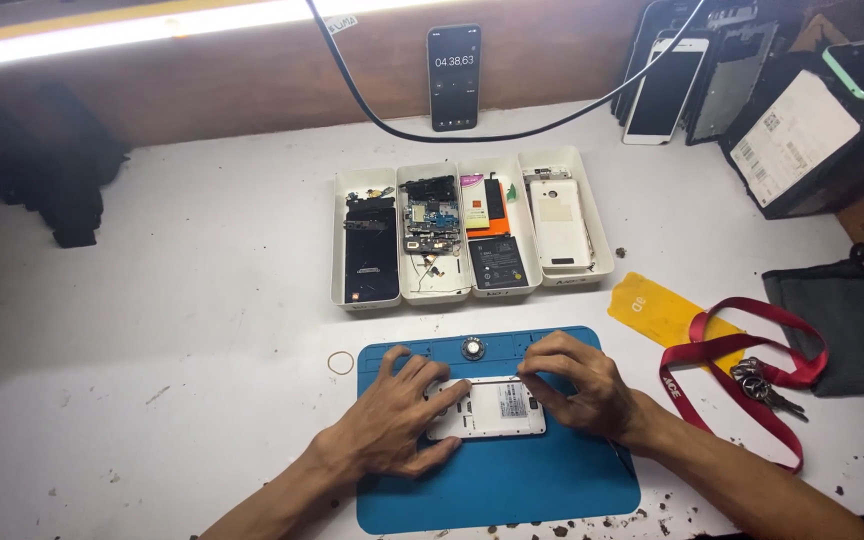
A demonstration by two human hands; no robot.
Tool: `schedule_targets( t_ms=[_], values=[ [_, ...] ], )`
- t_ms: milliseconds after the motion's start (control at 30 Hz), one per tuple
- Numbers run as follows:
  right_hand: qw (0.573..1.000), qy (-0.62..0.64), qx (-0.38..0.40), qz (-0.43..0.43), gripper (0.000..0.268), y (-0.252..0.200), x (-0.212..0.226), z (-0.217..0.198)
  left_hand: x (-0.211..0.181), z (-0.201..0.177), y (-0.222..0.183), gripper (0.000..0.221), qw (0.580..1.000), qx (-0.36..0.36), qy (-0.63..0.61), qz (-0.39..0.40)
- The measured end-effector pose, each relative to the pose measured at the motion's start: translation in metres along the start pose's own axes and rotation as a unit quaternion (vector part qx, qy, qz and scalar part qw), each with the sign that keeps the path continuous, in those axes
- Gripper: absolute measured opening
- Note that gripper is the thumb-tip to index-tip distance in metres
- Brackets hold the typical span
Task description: A person uses a thin prying tool to carefully detach components from the internal chassis of a mobile phone on a repair bench.
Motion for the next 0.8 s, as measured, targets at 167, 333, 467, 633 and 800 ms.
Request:
schedule_targets(
  t_ms=[167, 333, 467, 633, 800],
  values=[
    [1.0, 0.0, 0.005, 0.011, 0.023, -0.006, -0.004, 0.002, 0.002, 0.005, 0.001, 0.064, 1.0, 0.015, -0.001, -0.011],
    [1.0, 0.0, 0.018, 0.01, 0.027, -0.013, -0.007, 0.006, 0.003, 0.006, -0.001, 0.065, 1.0, 0.016, 0.011, -0.016],
    [0.999, -0.01, 0.036, 0.004, 0.029, -0.017, -0.005, 0.009, 0.0, 0.005, -0.004, 0.063, 1.0, -0.008, 0.013, -0.01],
    [0.999, -0.035, 0.037, -0.006, 0.028, -0.008, -0.002, 0.006, 0.0, 0.001, -0.004, 0.063, 1.0, -0.023, 0.015, -0.002],
    [0.999, -0.027, 0.036, -0.006, 0.026, -0.009, -0.001, 0.005, -0.001, 0.001, -0.004, 0.065, 1.0, -0.017, 0.008, -0.007]
  ],
)
Point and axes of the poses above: each hand's wrist, its own y-axis towards the middle knuckle, its own z-axis out of the palm, x = y × z, the point moved 9 cm from there along y, towards the middle knuckle, and after that the axes turned 12 degrees about -z, right-handed, at the moved point
